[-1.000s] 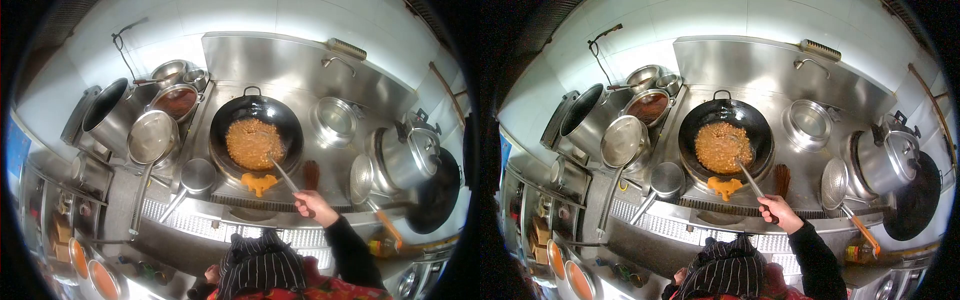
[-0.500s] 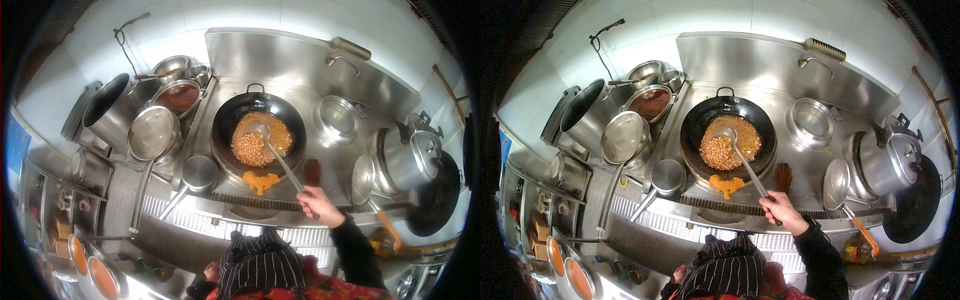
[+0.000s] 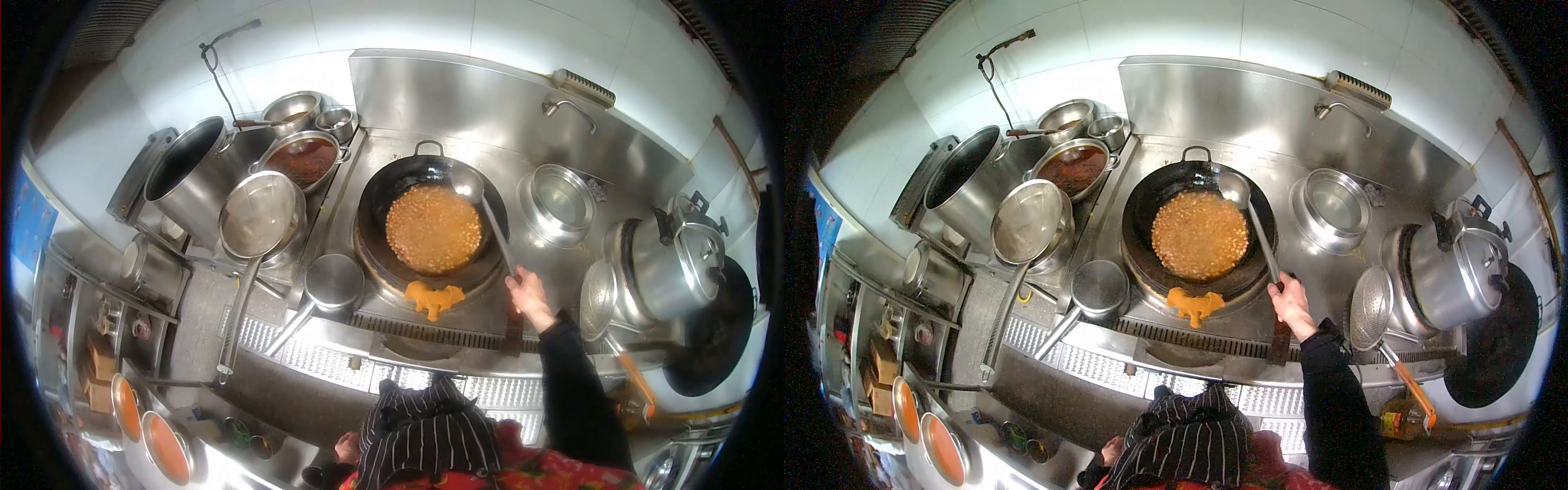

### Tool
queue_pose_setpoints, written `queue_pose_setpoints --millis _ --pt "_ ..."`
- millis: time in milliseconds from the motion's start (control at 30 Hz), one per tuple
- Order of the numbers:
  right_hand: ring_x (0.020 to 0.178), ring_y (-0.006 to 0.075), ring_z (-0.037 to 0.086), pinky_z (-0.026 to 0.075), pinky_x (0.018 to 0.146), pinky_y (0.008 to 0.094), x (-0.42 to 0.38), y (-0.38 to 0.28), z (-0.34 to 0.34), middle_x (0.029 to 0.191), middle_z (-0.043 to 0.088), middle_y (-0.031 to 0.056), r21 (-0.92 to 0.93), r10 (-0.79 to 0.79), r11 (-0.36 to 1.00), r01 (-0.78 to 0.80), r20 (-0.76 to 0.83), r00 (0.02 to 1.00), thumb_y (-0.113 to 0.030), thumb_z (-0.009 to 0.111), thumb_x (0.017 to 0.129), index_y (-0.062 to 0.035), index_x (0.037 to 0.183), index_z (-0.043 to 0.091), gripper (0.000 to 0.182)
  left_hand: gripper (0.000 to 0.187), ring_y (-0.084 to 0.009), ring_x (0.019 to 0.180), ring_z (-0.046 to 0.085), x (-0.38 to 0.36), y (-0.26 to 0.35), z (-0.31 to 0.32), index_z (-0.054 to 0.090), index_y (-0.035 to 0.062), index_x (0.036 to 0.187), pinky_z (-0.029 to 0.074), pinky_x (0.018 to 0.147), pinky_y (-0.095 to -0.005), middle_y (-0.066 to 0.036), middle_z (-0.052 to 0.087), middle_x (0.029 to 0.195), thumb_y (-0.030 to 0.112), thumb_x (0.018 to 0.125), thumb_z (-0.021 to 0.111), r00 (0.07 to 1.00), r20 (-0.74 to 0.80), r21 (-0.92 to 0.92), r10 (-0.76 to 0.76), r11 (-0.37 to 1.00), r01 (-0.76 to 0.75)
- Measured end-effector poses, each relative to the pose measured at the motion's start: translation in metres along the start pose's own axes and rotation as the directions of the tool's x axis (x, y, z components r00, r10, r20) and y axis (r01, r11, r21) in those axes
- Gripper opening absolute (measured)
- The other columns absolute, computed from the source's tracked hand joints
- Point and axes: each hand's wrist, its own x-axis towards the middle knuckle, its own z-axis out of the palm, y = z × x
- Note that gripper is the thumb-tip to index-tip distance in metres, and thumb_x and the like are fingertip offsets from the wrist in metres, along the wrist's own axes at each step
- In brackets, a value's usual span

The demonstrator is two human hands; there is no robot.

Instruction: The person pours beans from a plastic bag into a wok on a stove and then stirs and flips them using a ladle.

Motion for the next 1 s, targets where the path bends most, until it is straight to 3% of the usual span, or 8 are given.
queue_pose_setpoints --millis 433,500,533,567,600,700,833,1000 --pt "0.048 0.0043 0.045 0.033 0.037 0.0208 -0.068 -0.027 0.018 0.069 0.052 -0.0003 0.647 0.143 0.407 -0.644 0.652 0.745 -0.013 0.061 0.096 -0.0077 0.099 0.053 0.011 0.030 -0.0178 0.083 0.065 0.010 -0.022 0.015 0.063 -0.0013 0.109 0.052 0.076 -0.0294 -0.005 0.068 0.092 0.014 0.084 0.068 0.940 0.162 -0.820 -0.300 0.489 0.298" --pt "0.048 0.0047 0.045 0.034 0.037 0.0214 -0.079 -0.031 0.015 0.069 0.052 -0.0003 0.633 0.163 0.418 -0.651 0.653 0.740 -0.013 0.061 0.096 -0.0064 0.102 0.054 0.011 0.034 -0.0182 0.088 0.066 0.014 0.011 -0.003 0.063 -0.0042 0.112 0.053 0.080 -0.0301 -0.008 0.069 0.097 0.015 0.085 0.068 0.693 0.364 -0.851 -0.623 0.081 0.519" --pt "0.048 0.0050 0.045 0.034 0.037 0.0218 -0.086 -0.037 0.009 0.069 0.052 -0.0004 0.608 0.170 0.489 -0.626 0.637 0.752 -0.013 0.061 0.096 -0.0061 0.102 0.054 0.011 0.034 -0.0182 0.088 0.066 0.014 0.003 -0.005 0.063 -0.0042 0.112 0.053 0.080 -0.0301 -0.008 0.069 0.097 0.015 0.085 0.068 0.691 0.364 -0.850 -0.624 0.080 0.520" --pt "0.048 0.0053 0.045 0.034 0.037 0.0221 -0.093 -0.041 0.005 0.069 0.052 -0.0005 0.576 0.177 0.556 -0.599 0.621 0.763 -0.012 0.061 0.096 -0.0057 0.102 0.054 0.011 0.034 -0.0205 0.090 0.067 0.014 -0.006 -0.009 0.064 -0.0014 0.112 0.053 0.081 -0.0323 -0.009 0.070 0.098 0.016 0.084 0.069 0.928 0.124 -0.458 -0.353 0.809 0.369" --pt "0.048 0.0066 0.045 0.035 0.037 0.0242 -0.097 -0.039 0.003 0.068 0.050 -0.0005 0.554 0.179 0.592 -0.585 0.618 0.766 -0.012 0.060 0.096 -0.0028 0.108 0.055 0.016 0.034 -0.0227 0.092 0.068 0.012 -0.019 -0.003 0.065 0.0014 0.112 0.054 0.083 -0.0346 -0.011 0.071 0.100 0.018 0.083 0.070 0.984 0.164 0.213 0.076 0.971 -0.111" --pt "0.048 0.0068 0.044 0.034 0.036 0.0254 -0.112 -0.036 -0.004 0.065 0.048 -0.0013 0.459 0.153 0.762 -0.457 0.558 0.816 -0.012 0.059 0.097 -0.0015 0.119 0.055 0.024 0.031 -0.0293 0.101 0.067 0.010 -0.031 0.016 0.068 0.0116 0.111 0.053 0.088 -0.0398 -0.011 0.071 0.105 0.023 0.082 0.069 0.856 0.292 -0.692 -0.427 0.524 0.497" --pt "0.058 0.0155 0.056 0.047 0.055 0.0307 -0.126 0.004 -0.004 0.069 0.057 0.0093 0.149 -0.356 0.931 0.334 0.160 0.921 -0.012 0.064 0.093 0.0058 0.120 0.054 0.034 0.030 -0.0302 0.103 0.066 0.010 -0.030 0.016 0.069 0.0176 0.109 0.053 0.089 -0.0385 -0.009 0.071 0.105 0.027 0.081 0.067 0.934 0.184 -0.307 -0.305 0.885 0.350" --pt "0.070 0.0096 0.056 0.048 0.066 0.0266 -0.142 -0.001 -0.053 0.082 0.065 0.0069 0.063 -0.204 0.979 0.194 0.269 0.941 -0.014 0.067 0.091 0.0007 0.131 0.056 0.045 0.026 -0.0222 0.092 0.069 0.015 0.054 -0.038 0.069 0.0120 0.103 0.053 0.080 -0.0306 -0.008 0.071 0.096 0.022 0.080 0.067 0.939 0.195 -0.019 -0.283 0.956 0.293"
